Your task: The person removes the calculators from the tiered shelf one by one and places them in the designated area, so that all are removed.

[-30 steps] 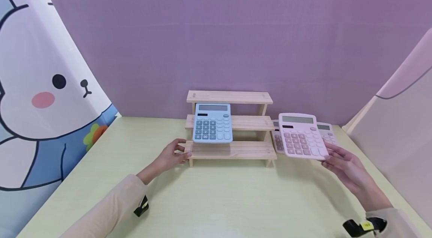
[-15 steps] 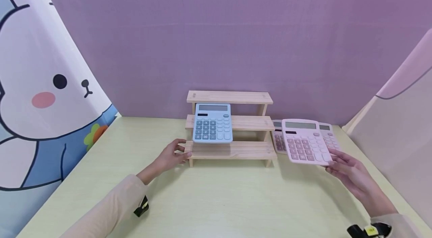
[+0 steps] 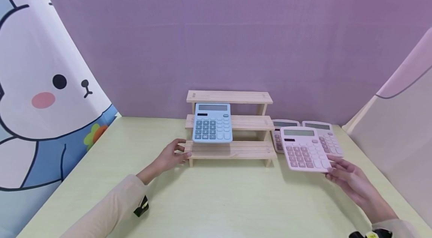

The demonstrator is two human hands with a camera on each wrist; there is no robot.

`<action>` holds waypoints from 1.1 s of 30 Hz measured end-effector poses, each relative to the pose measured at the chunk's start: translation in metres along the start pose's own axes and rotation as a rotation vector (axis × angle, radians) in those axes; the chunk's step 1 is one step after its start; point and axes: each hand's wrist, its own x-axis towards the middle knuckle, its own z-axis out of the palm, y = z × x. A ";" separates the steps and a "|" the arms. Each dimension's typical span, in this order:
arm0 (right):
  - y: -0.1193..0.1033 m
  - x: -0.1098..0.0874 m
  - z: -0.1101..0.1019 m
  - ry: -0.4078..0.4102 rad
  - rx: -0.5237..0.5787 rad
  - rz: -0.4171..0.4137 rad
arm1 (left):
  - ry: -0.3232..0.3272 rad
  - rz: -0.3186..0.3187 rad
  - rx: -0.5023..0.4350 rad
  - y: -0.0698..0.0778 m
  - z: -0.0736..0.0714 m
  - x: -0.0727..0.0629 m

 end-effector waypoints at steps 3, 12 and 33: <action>0.003 -0.002 -0.001 0.003 -0.015 0.013 | 0.004 -0.004 0.002 0.001 0.000 0.000; 0.011 -0.007 -0.004 0.032 -0.063 0.061 | -0.004 -0.002 0.004 0.002 0.000 0.000; 0.026 -0.010 -0.007 0.184 -0.192 0.142 | -0.011 0.003 -0.001 0.001 0.000 0.001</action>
